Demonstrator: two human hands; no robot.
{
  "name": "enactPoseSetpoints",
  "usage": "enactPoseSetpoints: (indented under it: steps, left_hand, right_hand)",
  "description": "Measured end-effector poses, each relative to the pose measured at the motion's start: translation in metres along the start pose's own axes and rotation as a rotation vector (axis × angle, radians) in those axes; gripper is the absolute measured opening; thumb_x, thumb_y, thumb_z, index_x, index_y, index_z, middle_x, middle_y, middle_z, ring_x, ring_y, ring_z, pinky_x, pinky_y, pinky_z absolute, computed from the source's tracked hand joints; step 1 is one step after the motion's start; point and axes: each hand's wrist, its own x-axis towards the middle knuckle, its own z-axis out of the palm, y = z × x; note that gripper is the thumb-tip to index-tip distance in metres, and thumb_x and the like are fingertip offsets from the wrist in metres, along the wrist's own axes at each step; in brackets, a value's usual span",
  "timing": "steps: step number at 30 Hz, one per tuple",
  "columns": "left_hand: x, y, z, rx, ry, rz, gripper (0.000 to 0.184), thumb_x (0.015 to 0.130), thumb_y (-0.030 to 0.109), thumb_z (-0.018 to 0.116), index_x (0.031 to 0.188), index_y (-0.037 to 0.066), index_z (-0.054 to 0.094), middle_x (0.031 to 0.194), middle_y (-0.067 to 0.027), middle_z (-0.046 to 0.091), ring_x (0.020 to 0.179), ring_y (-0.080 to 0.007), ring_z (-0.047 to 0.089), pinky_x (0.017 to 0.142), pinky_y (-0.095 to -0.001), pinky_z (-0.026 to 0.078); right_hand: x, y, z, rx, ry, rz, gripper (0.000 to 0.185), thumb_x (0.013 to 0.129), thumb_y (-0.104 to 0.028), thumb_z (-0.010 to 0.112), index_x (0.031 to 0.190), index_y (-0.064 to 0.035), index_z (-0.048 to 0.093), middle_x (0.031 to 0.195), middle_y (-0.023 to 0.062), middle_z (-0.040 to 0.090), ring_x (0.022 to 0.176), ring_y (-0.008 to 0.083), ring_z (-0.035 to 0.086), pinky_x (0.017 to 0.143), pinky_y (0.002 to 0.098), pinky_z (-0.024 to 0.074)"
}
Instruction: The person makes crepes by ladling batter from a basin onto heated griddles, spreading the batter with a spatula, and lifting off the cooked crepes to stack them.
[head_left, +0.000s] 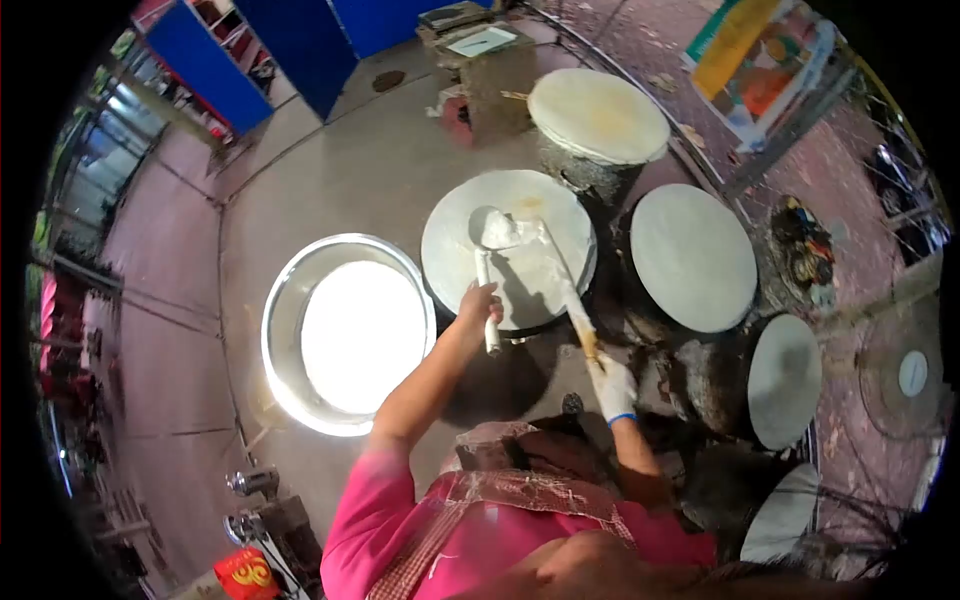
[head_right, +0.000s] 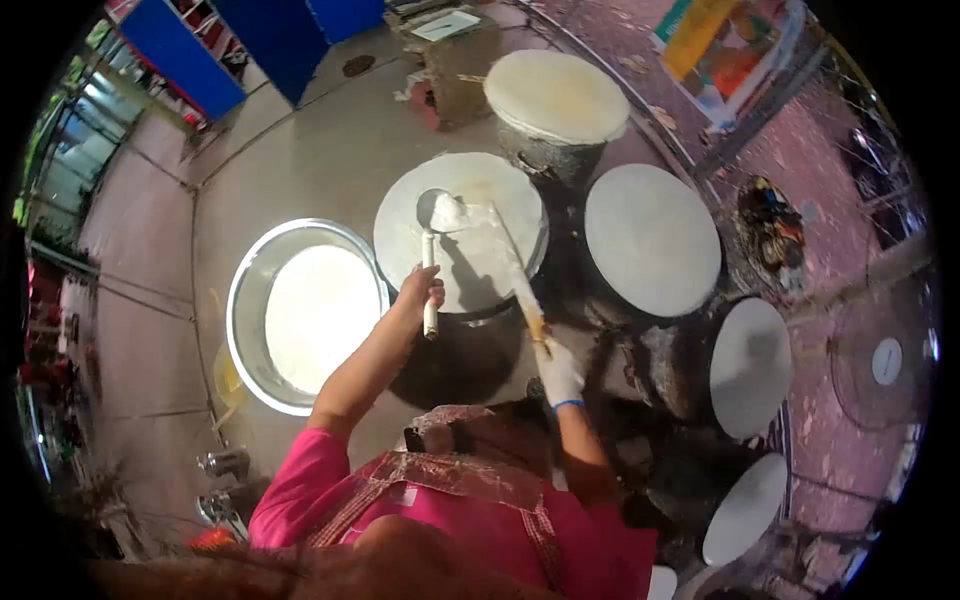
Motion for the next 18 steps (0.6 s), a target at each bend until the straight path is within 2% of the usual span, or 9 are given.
enactPoseSetpoints:
  steps: [2,4,7,10,11,14,15,16,18]
  left_hand:
    - [0.003,0.002,-0.012,-0.064,-0.076,-0.037,0.016,0.087,0.011,0.046,0.095,0.016,0.032,0.058,-0.0007,0.033,0.039,-0.0087,0.033,0.031,-0.0206,0.029]
    - [0.002,0.018,-0.029,-0.257,-0.207,-0.237,0.013,0.088,0.016,0.047,0.083,0.013,0.036,0.054,0.0016,0.033,0.037,-0.0072,0.033,0.03,-0.0194,0.029]
    - [-0.043,0.054,-0.064,-0.396,-0.482,-0.349,0.034,0.091,0.03,0.045,0.065,0.01,0.037,0.047,0.0033,0.031,0.032,-0.0059,0.03,0.028,-0.0191,0.028]
    - [-0.103,0.055,-0.087,-0.413,-0.533,-0.402,0.037,0.092,0.031,0.044,0.061,0.014,0.033,0.048,0.0049,0.029,0.033,-0.0042,0.022,0.026,-0.0177,0.021]
    - [-0.12,0.063,-0.083,-0.423,-0.354,-0.353,0.037,0.091,0.03,0.047,0.061,0.014,0.032,0.047,0.005,0.027,0.032,-0.0041,0.021,0.026,-0.018,0.021]
    - [-0.151,0.084,-0.102,-0.561,-0.413,-0.545,0.035,0.091,0.026,0.047,0.063,0.012,0.032,0.046,0.004,0.026,0.032,-0.0036,0.022,0.025,-0.0187,0.021]
    - [-0.17,0.083,-0.105,-0.491,-0.398,-0.374,0.022,0.093,0.024,0.043,0.085,0.004,0.048,0.05,0.002,0.028,0.033,-0.0046,0.024,0.026,-0.0186,0.022]
    - [-0.18,0.078,-0.118,-0.519,-0.514,-0.328,0.017,0.094,0.024,0.042,0.104,0.011,0.045,0.052,0.0012,0.029,0.035,-0.0053,0.026,0.027,-0.0185,0.022]
    - [-0.194,0.064,-0.139,-0.494,-0.632,-0.202,0.036,0.095,0.023,0.039,0.13,0.028,0.031,0.056,0.0001,0.03,0.037,-0.0066,0.028,0.028,-0.0183,0.024]
  right_hand:
    - [-0.014,-0.031,0.014,0.151,-0.037,0.002,0.039,0.084,-0.035,0.055,0.107,-0.0041,0.06,0.095,0.0212,0.061,0.089,0.0372,0.058,0.076,0.0388,0.046]
    - [-0.021,-0.028,0.027,-0.065,0.006,-0.01,0.035,0.084,-0.037,0.053,0.105,-0.0102,0.062,0.091,0.0196,0.062,0.084,0.0368,0.059,0.073,0.0409,0.047]
    - [-0.019,-0.019,0.016,-0.156,0.065,0.08,0.033,0.084,-0.04,0.052,0.103,-0.0156,0.064,0.087,0.0185,0.062,0.08,0.0356,0.06,0.07,0.0409,0.048]
    - [-0.018,-0.019,0.046,0.176,0.063,0.004,0.034,0.084,-0.039,0.052,0.104,-0.0147,0.063,0.089,0.0193,0.062,0.084,0.0372,0.059,0.073,0.0397,0.0477]
    - [-0.024,-0.034,0.048,0.214,0.023,-0.007,0.034,0.084,-0.039,0.052,0.105,-0.0147,0.063,0.09,0.0201,0.061,0.085,0.0379,0.058,0.074,0.04,0.0474]
    - [-0.03,-0.059,0.025,-0.21,0.0,0.102,0.033,0.084,-0.04,0.051,0.106,-0.017,0.062,0.09,0.0188,0.062,0.083,0.0387,0.058,0.073,0.0437,0.0473]
    - [-0.027,-0.051,0.02,-0.258,-0.004,0.141,0.033,0.084,-0.04,0.051,0.105,-0.0169,0.062,0.089,0.0184,0.062,0.082,0.0388,0.058,0.073,0.0439,0.0474]
    - [-0.024,-0.039,0.022,-0.127,0.073,0.111,0.033,0.084,-0.04,0.052,0.105,-0.0159,0.063,0.088,0.02,0.062,0.081,0.0385,0.059,0.071,0.0437,0.0471]
    - [-0.021,-0.023,0.049,0.068,0.088,0.042,0.035,0.083,-0.04,0.053,0.105,-0.0138,0.063,0.088,0.0201,0.062,0.081,0.0377,0.06,0.071,0.0428,0.0468]
